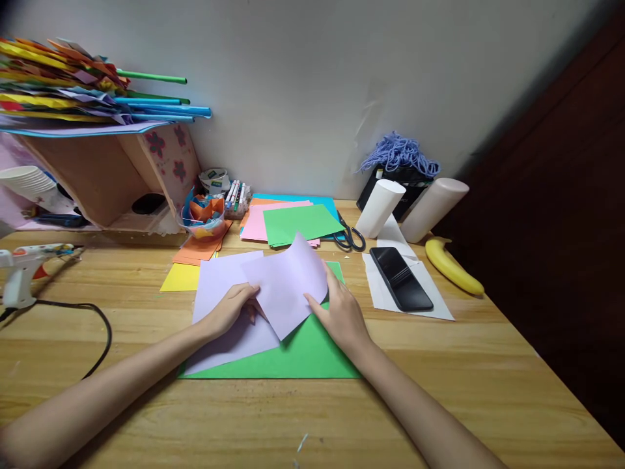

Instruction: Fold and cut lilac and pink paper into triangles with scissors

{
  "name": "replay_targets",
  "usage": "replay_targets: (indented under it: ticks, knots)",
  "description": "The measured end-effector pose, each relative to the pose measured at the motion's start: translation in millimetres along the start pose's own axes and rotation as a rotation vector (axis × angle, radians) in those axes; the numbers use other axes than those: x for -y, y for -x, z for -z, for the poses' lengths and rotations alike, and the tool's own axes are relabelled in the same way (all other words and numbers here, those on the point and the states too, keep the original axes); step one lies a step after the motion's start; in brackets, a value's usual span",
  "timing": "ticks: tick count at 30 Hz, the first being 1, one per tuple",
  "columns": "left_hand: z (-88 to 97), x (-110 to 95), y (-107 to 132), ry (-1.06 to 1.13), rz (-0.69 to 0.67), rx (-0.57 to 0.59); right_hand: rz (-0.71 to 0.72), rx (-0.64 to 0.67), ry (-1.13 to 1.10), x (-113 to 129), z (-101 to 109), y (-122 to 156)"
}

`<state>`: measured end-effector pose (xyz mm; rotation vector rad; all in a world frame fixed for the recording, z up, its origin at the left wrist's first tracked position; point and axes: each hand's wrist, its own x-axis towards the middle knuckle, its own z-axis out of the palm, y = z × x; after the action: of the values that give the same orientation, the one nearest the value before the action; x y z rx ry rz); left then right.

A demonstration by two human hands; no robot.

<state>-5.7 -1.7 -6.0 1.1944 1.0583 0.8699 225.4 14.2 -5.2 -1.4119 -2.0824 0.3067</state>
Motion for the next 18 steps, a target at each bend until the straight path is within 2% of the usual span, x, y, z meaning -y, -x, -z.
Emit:
replay_targets:
  ticks: [2, 3, 4, 6, 10, 14, 18]
  knots:
    - [0.0, 0, 0, 0.008, -0.004, 0.01, -0.118, 0.013, 0.003, -5, -2, -1]
    - [0.0, 0, -1, 0.01, -0.006, 0.014, -0.118, 0.012, -0.008, -6, -2, -2]
    - [0.0, 0, -1, 0.013, -0.008, 0.017, -0.079, 0.004, -0.026, -6, -1, -1]
    - [0.3, 0, -1, 0.017, -0.012, 0.014, 0.089, -0.011, -0.06, -3, 1, 1]
    - [1.1, -1, -2, 0.052, -0.029, 0.003, 0.445, 0.106, -0.049, 11, 4, 7]
    - [1.5, -4, -1, 0.09, -0.047, -0.021, 0.569, 0.203, 0.026, 19, 5, 9]
    - [0.8, -6, -1, 0.122, -0.045, -0.066, 0.647, 0.22, 0.066, 21, 8, 8]
